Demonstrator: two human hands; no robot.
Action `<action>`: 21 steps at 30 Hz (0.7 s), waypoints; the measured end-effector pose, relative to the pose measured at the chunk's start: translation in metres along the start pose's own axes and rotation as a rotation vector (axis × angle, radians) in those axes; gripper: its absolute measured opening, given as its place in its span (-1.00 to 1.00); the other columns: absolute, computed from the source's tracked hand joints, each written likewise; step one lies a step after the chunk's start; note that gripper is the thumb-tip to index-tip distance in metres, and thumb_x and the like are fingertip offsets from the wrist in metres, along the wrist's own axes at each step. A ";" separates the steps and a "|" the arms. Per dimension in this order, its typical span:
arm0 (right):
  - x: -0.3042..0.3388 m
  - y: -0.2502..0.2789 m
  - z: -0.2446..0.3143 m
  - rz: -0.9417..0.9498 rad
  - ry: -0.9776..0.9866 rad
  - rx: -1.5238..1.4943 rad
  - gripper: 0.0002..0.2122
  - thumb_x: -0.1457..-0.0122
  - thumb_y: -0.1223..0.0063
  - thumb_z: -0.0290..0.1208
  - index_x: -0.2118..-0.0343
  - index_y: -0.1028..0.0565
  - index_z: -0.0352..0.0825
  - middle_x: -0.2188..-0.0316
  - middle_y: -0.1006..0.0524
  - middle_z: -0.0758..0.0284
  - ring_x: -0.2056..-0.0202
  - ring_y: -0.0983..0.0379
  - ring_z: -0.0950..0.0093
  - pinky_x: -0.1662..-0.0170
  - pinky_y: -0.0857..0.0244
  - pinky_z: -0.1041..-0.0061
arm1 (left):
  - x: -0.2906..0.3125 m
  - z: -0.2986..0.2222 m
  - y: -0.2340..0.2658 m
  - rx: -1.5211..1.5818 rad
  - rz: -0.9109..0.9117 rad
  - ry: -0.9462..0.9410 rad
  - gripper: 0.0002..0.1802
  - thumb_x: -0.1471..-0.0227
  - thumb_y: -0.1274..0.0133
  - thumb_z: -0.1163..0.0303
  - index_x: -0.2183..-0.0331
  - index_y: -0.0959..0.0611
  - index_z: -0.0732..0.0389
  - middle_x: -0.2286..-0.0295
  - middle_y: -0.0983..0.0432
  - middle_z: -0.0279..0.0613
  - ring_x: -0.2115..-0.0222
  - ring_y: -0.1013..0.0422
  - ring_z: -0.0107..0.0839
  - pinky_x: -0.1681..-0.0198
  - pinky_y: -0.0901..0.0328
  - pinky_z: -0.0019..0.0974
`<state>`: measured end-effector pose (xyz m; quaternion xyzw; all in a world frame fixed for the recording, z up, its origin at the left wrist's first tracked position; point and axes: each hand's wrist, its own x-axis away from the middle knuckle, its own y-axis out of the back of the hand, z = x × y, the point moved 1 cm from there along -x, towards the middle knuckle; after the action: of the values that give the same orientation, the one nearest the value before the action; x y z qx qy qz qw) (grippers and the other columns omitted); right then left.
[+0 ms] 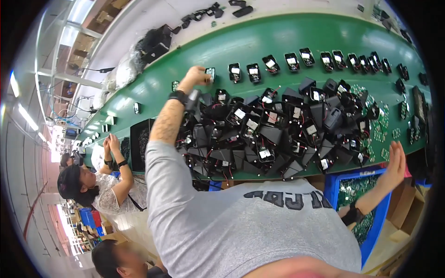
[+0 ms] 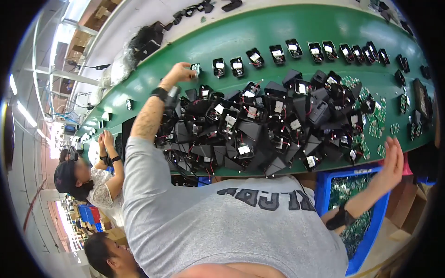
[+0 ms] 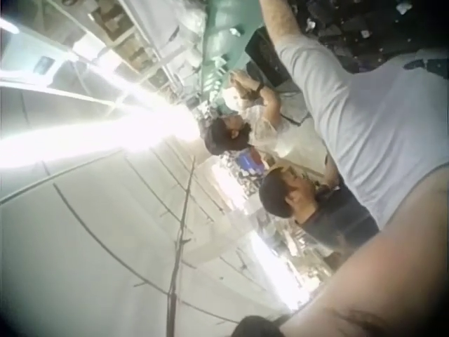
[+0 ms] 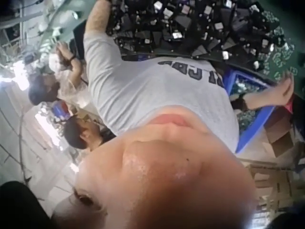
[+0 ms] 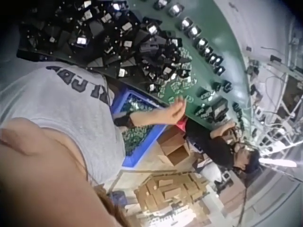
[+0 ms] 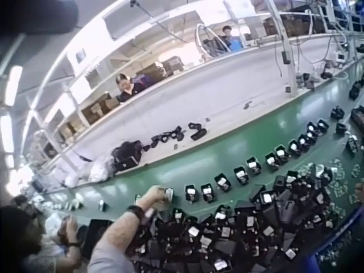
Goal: Assemble small circuit boards into black plastic housings on a production line.
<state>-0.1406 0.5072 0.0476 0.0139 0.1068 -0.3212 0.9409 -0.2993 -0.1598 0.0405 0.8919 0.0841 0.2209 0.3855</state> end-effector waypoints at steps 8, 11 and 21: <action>-0.100 0.141 -0.119 -0.047 0.102 0.513 -0.59 -0.24 0.01 -0.29 -0.06 -0.38 -0.44 -0.01 -0.44 0.11 -0.04 -0.37 0.36 -0.10 -0.21 0.46 | -0.017 -0.008 0.009 -0.556 -0.381 -0.348 -0.37 0.19 -0.21 -0.11 0.54 -0.62 0.41 0.58 -0.55 0.08 0.55 -0.53 -0.13 0.38 -0.40 -0.17; -0.127 0.130 -0.161 0.088 0.293 1.133 -0.52 -0.22 0.02 -0.15 -0.10 -0.36 -0.37 -0.10 -0.33 0.01 -0.13 -0.26 0.19 -0.14 -0.13 0.36 | -0.018 -0.055 -0.028 -0.422 -0.039 -0.265 -0.34 0.00 -0.07 -0.04 0.29 -0.57 0.51 0.47 -0.55 0.11 0.52 -0.52 -0.27 0.44 -0.43 -0.28; -0.160 0.084 -0.176 0.179 0.601 1.232 -0.55 -0.22 0.06 -0.13 -0.07 -0.38 -0.32 -0.05 -0.39 0.06 -0.07 -0.28 0.04 -0.13 -0.13 0.19 | -0.010 -0.067 -0.089 -0.316 0.005 -0.292 -0.49 0.14 -0.20 0.19 0.16 -0.45 0.22 0.38 -0.58 -0.04 0.51 -0.55 -0.17 0.46 -0.45 -0.22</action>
<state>-0.2464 0.6862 -0.0940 0.6429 0.1597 -0.2268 0.7139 -0.3375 -0.0577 0.0131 0.8431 -0.0104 0.1005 0.5282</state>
